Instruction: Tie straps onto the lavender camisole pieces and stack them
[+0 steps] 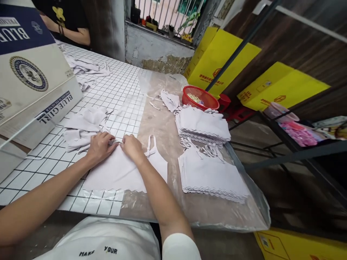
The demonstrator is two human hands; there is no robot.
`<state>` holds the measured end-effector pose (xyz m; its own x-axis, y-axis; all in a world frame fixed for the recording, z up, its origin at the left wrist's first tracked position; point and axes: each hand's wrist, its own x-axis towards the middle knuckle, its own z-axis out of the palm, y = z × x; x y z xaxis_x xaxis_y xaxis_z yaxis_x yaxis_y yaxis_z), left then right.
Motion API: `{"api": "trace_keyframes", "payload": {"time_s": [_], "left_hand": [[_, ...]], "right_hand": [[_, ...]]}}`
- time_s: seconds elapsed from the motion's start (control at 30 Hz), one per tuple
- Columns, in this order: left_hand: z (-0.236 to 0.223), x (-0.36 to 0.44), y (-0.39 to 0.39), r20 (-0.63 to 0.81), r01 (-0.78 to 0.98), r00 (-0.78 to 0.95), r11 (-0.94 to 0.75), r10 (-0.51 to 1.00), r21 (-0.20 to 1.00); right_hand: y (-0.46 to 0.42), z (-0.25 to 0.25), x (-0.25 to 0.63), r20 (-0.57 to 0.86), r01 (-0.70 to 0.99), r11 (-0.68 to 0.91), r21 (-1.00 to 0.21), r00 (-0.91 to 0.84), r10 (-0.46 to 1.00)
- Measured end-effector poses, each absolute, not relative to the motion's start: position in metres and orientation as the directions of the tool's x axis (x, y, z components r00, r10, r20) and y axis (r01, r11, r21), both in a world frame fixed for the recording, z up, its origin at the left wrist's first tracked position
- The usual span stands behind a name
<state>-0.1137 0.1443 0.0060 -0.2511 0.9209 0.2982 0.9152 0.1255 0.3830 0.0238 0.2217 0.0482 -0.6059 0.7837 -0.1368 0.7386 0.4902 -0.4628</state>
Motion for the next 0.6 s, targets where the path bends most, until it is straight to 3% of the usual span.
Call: {"api": "trace_keyframes", "payload": {"time_s": [0.17, 0.27, 0.4, 0.6], "left_hand": [[0.005, -0.114, 0.147, 0.293, 0.903, -0.199, 0.059, 0.935, 0.426], [0.004, -0.116, 0.149, 0.274, 0.874, -0.229, 0.073, 0.934, 0.481], [0.002, -0.118, 0.150, 0.256, 0.846, -0.262, 0.093, 0.930, 0.525], [0.001, -0.116, 0.150, 0.250, 0.841, -0.276, 0.107, 0.928, 0.531]], "right_hand": [[0.213, 0.057, 0.020, -0.125, 0.725, 0.536, -0.433, -0.636, 0.761], [0.212, 0.067, 0.031, -0.199, 0.683, 0.463, -0.565, -0.657, 0.727], [0.212, 0.083, 0.065, -0.351, 0.564, 0.296, -0.771, -0.764, 0.541], [0.199, 0.108, 0.121, -0.401, 0.473, 0.147, -0.869, -0.846, 0.352]]}}
